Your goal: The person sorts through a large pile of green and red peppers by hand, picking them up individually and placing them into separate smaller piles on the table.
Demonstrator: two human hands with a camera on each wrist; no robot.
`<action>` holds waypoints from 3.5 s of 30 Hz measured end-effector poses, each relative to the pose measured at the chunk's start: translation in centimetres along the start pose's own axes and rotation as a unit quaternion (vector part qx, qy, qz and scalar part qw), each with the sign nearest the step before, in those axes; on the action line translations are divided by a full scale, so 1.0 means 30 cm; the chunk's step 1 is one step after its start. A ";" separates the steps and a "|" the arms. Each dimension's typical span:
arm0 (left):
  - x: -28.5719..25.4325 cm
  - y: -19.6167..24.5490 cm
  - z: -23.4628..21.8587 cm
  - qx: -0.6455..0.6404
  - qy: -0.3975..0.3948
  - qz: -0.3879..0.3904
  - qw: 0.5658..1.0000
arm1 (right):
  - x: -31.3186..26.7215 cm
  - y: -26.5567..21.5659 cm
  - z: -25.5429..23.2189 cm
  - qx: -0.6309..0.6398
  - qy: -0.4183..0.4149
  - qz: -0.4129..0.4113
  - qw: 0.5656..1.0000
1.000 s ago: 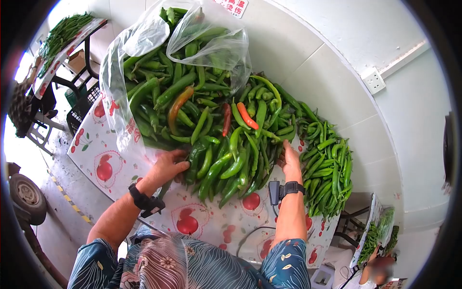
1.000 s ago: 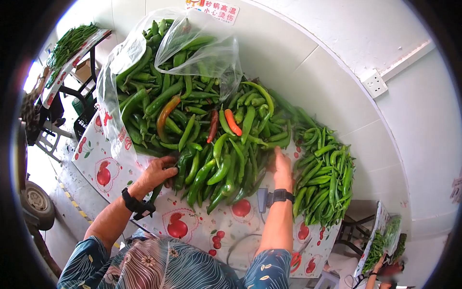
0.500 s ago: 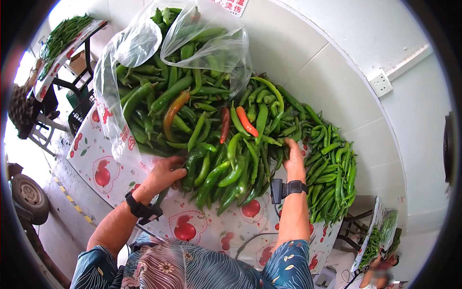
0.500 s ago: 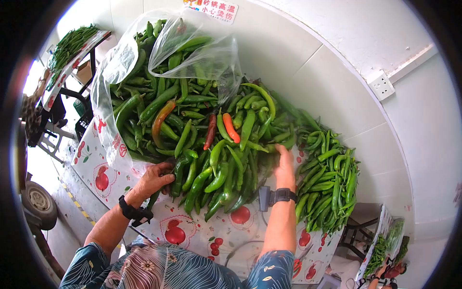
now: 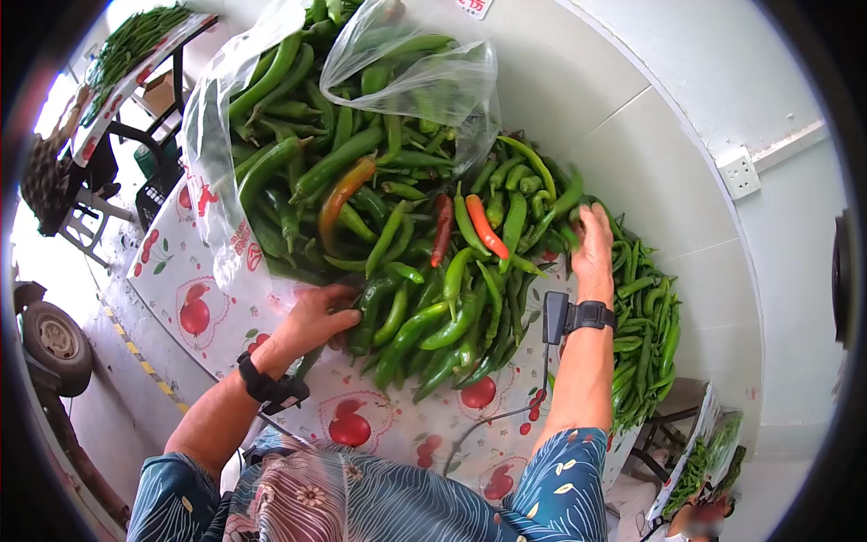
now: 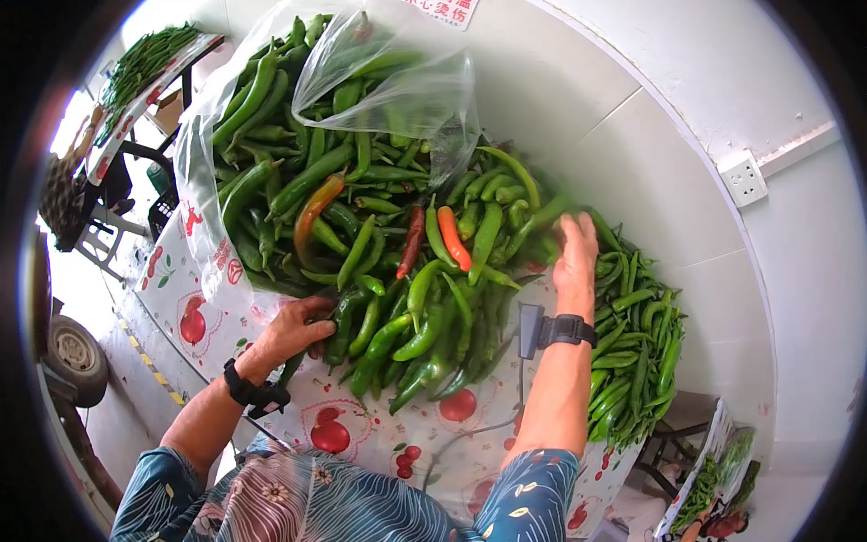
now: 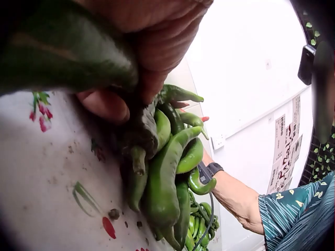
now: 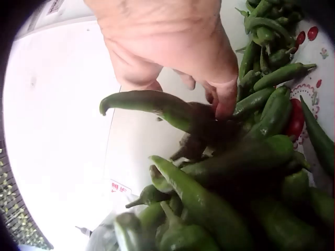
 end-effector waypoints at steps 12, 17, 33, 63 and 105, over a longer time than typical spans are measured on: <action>0.013 -0.026 -0.001 0.000 0.006 0.018 1.000 | -0.329 0.080 -0.284 -0.094 -0.052 0.157 0.982; 0.014 -0.023 -0.003 0.005 0.003 0.027 1.000 | -0.588 0.155 -0.334 -0.353 -0.111 0.202 0.907; 0.017 -0.032 0.004 -0.062 -0.005 0.051 0.997 | -0.893 0.164 -0.142 -0.397 -0.114 -0.012 0.911; 0.003 -0.021 0.003 -0.046 0.007 0.049 0.998 | -0.739 -0.008 -0.629 -0.593 0.109 -0.111 0.790; 0.001 -0.024 -0.003 -0.022 0.002 0.042 0.999 | -0.653 0.064 -0.409 -0.436 -0.021 -0.035 0.899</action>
Point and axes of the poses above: each hand's wrist, its own x-axis towards the middle knuckle, its own z-axis out of the palm, y = z × x, the point moved 7 cm from there along x, towards the middle knuckle, and after that the axes turned 3 degrees about x, right-handed, at the moved point
